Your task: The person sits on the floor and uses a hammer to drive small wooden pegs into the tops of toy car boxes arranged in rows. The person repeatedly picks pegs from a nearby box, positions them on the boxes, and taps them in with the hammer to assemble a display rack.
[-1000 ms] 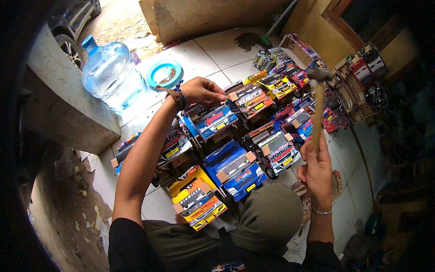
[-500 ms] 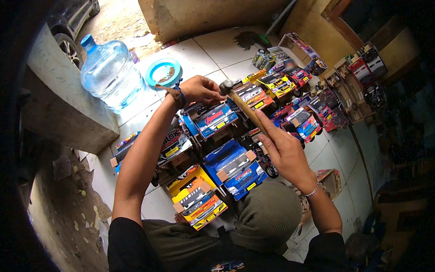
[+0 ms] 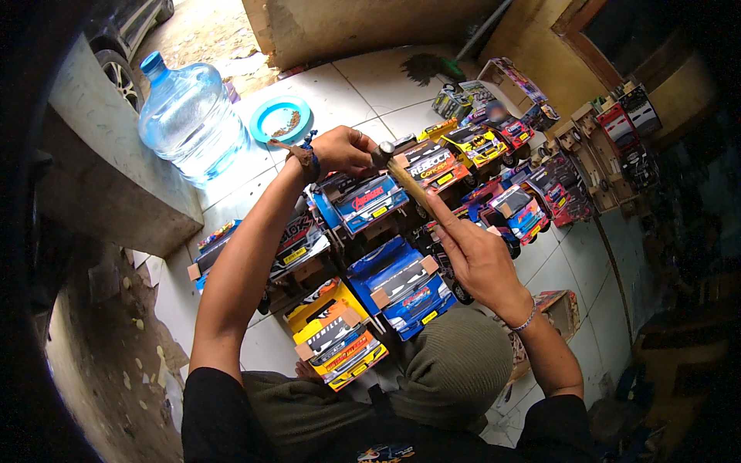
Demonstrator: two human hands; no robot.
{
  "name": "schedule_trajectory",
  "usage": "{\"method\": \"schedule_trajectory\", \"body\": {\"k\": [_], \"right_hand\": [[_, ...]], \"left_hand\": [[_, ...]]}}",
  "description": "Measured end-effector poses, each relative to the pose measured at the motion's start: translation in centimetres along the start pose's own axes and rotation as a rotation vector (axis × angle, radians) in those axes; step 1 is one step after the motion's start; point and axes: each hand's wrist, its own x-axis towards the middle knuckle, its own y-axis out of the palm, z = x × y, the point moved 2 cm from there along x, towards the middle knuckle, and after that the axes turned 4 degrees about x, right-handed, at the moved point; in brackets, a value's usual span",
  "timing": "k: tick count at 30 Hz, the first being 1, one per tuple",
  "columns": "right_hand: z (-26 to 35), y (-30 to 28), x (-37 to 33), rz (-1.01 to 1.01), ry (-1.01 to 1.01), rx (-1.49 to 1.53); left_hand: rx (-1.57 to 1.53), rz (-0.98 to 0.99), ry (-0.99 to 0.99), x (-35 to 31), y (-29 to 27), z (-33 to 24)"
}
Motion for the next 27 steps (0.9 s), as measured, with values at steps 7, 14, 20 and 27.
{"method": "schedule_trajectory", "body": {"k": [7,14,20,27], "right_hand": [[-0.6,0.7,0.3,0.015,-0.047,-0.113],[-0.5,1.2,0.0,-0.027,-0.070,-0.027],[-0.7,1.1,-0.1,-0.111,-0.075,-0.003],[-1.0,0.9,-0.3,-0.097,-0.111,-0.049]], "left_hand": [[-0.006,0.025,0.010,0.3,0.0,0.3],[0.007,0.024,0.015,0.2,0.0,0.3],[0.098,-0.022,-0.051,-0.1,-0.1,-0.1],[0.036,0.027,0.002,0.3,-0.2,0.3]]}}
